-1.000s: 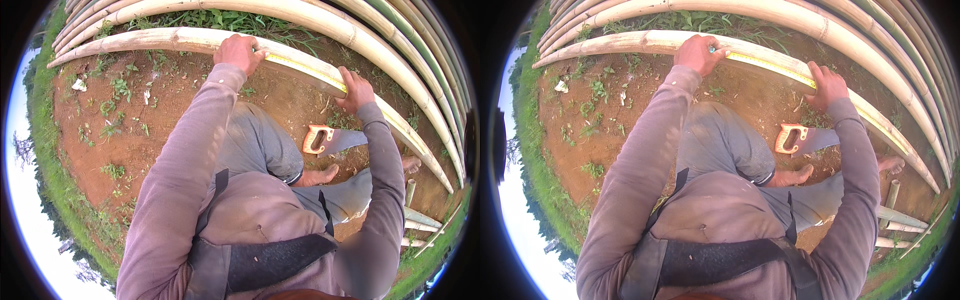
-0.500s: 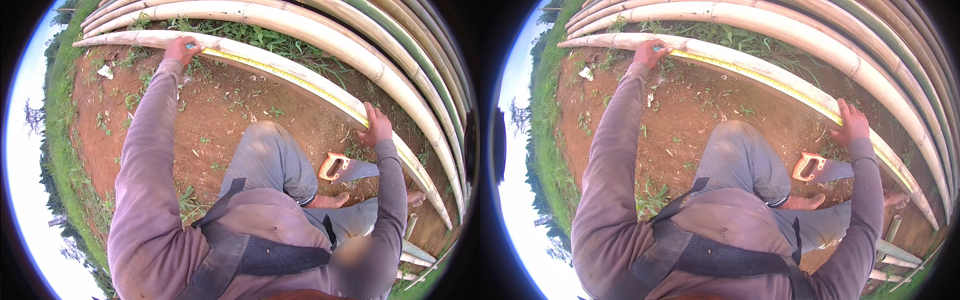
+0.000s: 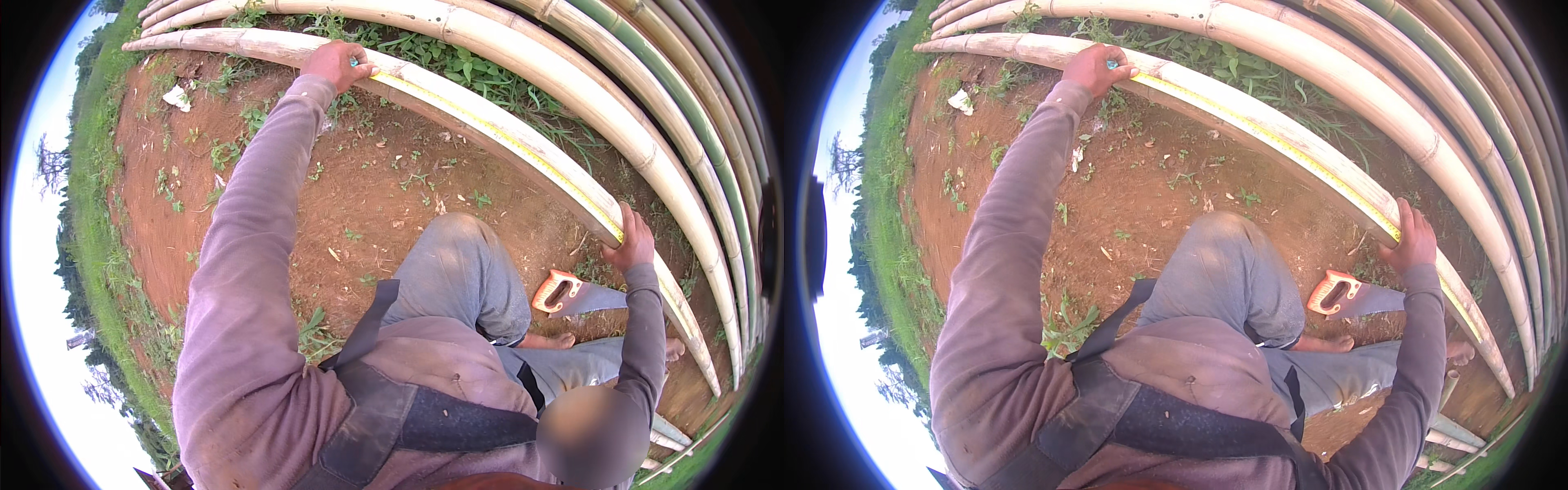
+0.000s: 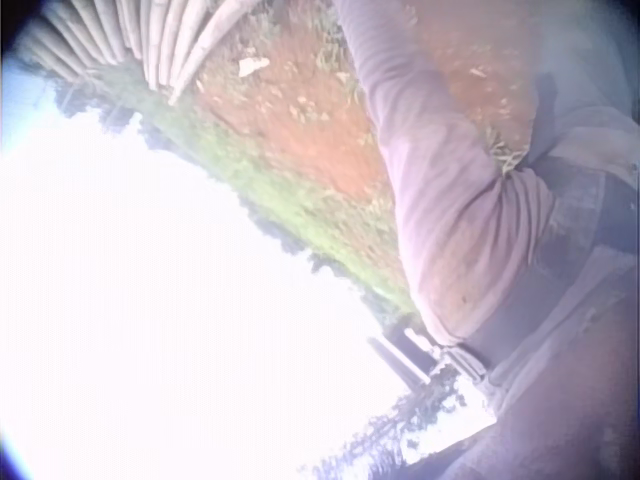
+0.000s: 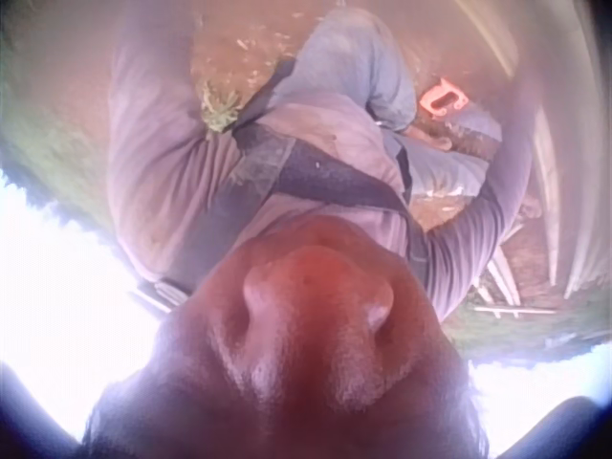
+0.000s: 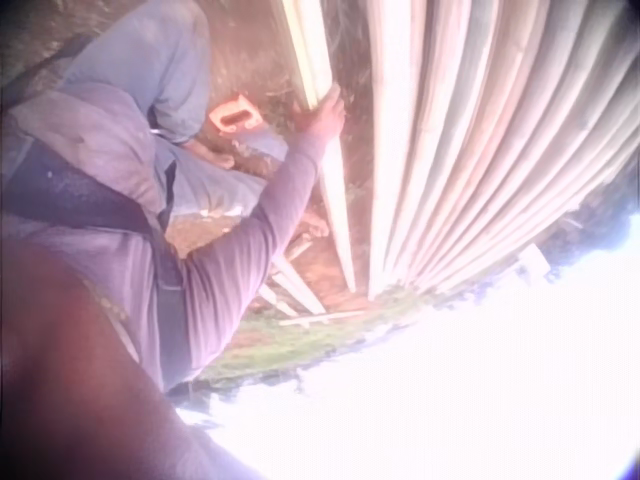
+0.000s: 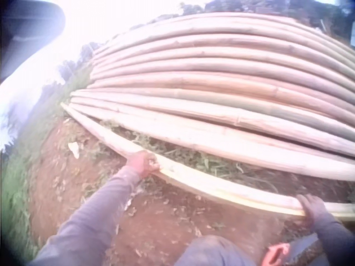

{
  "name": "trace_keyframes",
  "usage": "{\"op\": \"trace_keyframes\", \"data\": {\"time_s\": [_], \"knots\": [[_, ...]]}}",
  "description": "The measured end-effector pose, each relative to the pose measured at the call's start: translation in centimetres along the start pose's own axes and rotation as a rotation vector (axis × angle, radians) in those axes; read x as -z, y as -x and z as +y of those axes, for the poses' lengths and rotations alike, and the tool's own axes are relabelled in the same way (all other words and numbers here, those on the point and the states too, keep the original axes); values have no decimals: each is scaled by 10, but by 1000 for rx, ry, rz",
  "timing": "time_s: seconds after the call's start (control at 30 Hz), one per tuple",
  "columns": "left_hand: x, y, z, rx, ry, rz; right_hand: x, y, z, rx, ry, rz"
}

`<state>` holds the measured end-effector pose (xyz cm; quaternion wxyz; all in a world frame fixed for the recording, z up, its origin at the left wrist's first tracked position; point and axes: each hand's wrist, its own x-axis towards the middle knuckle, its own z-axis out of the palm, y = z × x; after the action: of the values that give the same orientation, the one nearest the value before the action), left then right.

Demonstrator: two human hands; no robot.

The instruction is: The person measures bamboo poles with a tape measure, marks them, and cuts them to length using a hand saw. Cut pieces are set aside on the ground.

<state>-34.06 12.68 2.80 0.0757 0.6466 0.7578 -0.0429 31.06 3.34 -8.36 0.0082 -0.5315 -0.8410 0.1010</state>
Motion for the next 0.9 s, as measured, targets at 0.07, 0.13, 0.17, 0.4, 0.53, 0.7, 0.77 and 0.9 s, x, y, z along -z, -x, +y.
{"op": "trace_keyframes", "data": {"time_s": [0.07, 0.13, 0.17, 0.4, 0.53, 0.7, 0.77, 0.9], "knots": [[4, -1, 4, 31, 73, -36, -5, 1, 6, -3, 9, -1], [1, -2, -1, -26, 97, -2, -5, 1, 6, -14, 6, -27], [0, -2, -4, -10, 91, -6, -4, 0, 6, -20, 3, -40], [1, -3, -3, 23, 95, -41, -9, -1, 10, 23, 8, 10], [2, -13, -26, -5, 201, -61, -8, 0, 9, -11, 5, -40], [10, -29, -94, 8, 165, -2, -13, 2, 13, -17, 40, -36], [13, -29, -107, 57, 162, -29, -12, 2, 12, -15, 40, -36], [8, -28, -105, 31, 148, 38, -10, 2, 11, 0, 41, -30]]}}
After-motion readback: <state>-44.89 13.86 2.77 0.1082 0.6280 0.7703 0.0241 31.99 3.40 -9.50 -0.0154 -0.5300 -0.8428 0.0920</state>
